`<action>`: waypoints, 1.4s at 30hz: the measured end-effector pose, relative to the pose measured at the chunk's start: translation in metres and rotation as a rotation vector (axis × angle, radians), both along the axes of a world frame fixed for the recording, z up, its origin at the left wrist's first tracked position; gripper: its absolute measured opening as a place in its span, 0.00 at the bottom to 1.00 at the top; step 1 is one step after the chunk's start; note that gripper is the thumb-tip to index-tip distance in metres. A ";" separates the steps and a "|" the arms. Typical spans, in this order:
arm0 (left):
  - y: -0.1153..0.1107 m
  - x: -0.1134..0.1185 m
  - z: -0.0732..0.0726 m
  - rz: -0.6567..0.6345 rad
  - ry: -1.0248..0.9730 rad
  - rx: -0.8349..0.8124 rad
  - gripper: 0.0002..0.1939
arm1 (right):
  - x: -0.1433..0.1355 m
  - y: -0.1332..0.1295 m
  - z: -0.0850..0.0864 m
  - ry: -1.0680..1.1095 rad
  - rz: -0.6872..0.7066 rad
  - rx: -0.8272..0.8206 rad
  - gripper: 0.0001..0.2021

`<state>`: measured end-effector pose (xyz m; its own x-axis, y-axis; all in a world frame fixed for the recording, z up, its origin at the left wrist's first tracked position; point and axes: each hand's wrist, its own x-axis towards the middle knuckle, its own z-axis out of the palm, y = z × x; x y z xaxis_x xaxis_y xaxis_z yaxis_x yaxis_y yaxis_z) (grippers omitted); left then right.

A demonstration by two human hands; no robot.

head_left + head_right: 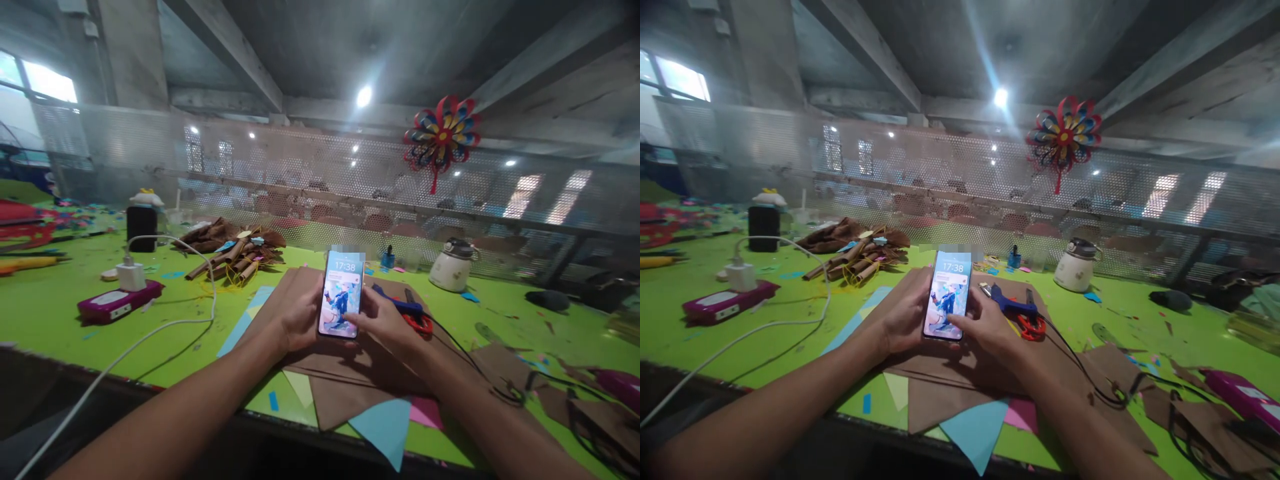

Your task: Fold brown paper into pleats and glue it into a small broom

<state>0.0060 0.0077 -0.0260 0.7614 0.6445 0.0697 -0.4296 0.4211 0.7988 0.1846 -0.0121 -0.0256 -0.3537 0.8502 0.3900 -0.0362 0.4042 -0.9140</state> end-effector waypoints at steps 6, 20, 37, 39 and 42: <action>-0.004 0.005 0.002 0.019 0.065 -0.017 0.34 | -0.015 -0.001 -0.006 -0.033 -0.222 -0.068 0.27; -0.002 0.004 -0.004 -0.091 0.084 0.030 0.36 | -0.006 0.001 -0.006 0.133 -0.267 -0.087 0.22; -0.010 0.023 -0.001 0.076 0.061 0.056 0.27 | -0.019 0.004 -0.009 -0.094 -0.567 0.065 0.23; -0.009 0.021 -0.002 0.056 0.069 0.054 0.28 | -0.019 0.001 -0.008 -0.057 -0.513 0.048 0.23; -0.009 0.015 -0.001 0.043 0.083 0.034 0.30 | -0.014 -0.003 -0.007 0.018 -0.357 -0.008 0.23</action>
